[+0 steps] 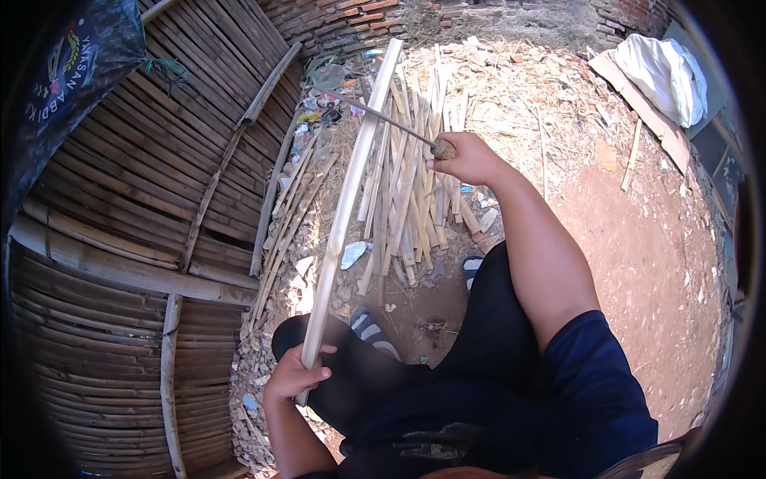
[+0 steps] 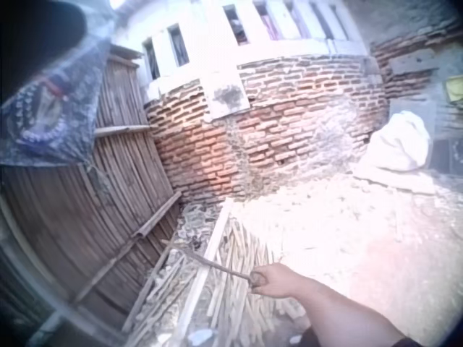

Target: The person scrapes the outer layer off a bamboo strip using a blade held in one hand while stabilizing the strip with the other hand.

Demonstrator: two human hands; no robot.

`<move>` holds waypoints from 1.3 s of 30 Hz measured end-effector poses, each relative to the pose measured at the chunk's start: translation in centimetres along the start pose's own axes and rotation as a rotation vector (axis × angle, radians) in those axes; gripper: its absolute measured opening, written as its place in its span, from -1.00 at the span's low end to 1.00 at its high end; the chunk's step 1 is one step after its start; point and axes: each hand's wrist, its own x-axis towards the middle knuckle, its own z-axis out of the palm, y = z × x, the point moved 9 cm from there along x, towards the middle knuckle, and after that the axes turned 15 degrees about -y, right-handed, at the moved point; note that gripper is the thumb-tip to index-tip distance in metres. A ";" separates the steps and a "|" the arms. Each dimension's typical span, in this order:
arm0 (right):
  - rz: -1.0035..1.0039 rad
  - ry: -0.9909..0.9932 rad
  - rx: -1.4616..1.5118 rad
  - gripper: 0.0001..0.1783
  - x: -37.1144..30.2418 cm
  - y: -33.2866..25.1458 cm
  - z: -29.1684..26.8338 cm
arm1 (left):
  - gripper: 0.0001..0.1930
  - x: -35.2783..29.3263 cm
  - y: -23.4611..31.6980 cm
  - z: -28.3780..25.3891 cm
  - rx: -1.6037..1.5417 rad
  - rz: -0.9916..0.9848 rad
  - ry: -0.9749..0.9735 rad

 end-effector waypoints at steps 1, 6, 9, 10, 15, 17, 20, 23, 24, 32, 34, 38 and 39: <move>-0.052 -0.070 -0.075 -0.41 -0.4 -2.1 1.2 | -0.47 -0.1 -0.2 0.0 -0.011 0.004 -0.005; -0.372 -0.298 -0.398 -0.60 -3.5 -10.2 6.9 | -0.47 0.0 -0.1 0.2 -0.002 0.012 -0.013; -0.266 -0.456 -0.341 -0.43 -3.0 -10.0 6.4 | -0.48 -0.3 -0.1 0.2 0.054 -0.023 0.002; -0.255 -0.366 -0.260 -0.44 -1.8 -7.8 5.3 | -0.48 -0.3 0.0 0.3 0.076 -0.035 -0.003; 0.120 -0.001 0.248 -0.43 0.6 2.7 -0.4 | -0.49 -0.3 -0.4 -0.1 0.031 -0.086 0.031; 0.096 -0.023 0.279 -0.43 0.5 2.5 -0.1 | -0.48 -0.3 -0.2 -0.1 0.029 -0.084 0.023; -0.028 -0.107 0.111 -0.43 -0.3 -0.3 1.1 | -0.47 0.1 -0.4 0.0 -0.011 -0.051 -0.001; -0.142 -0.300 -0.165 -0.44 -2.1 -6.2 4.2 | -0.46 -0.1 -0.6 0.0 -0.049 -0.027 0.004; -0.168 -0.369 -0.256 -0.44 -2.8 -7.3 4.9 | -0.46 -0.1 -0.5 0.1 -0.042 -0.029 0.003; 0.051 -0.110 0.152 -0.45 1.9 2.8 1.6 | -0.49 -0.3 -0.2 0.0 0.010 -0.115 0.072; 0.134 -0.067 0.201 -0.44 1.5 3.8 0.7 | -0.49 -0.3 0.0 0.2 0.019 -0.147 0.076; -0.043 -0.173 -0.100 -0.47 0.5 -1.4 2.4 | -0.49 0.0 -0.5 0.0 -0.007 -0.103 0.054; -0.088 -0.228 -0.169 -0.48 0.0 -3.7 3.5 | -0.49 -0.3 -0.5 0.0 -0.018 -0.100 0.060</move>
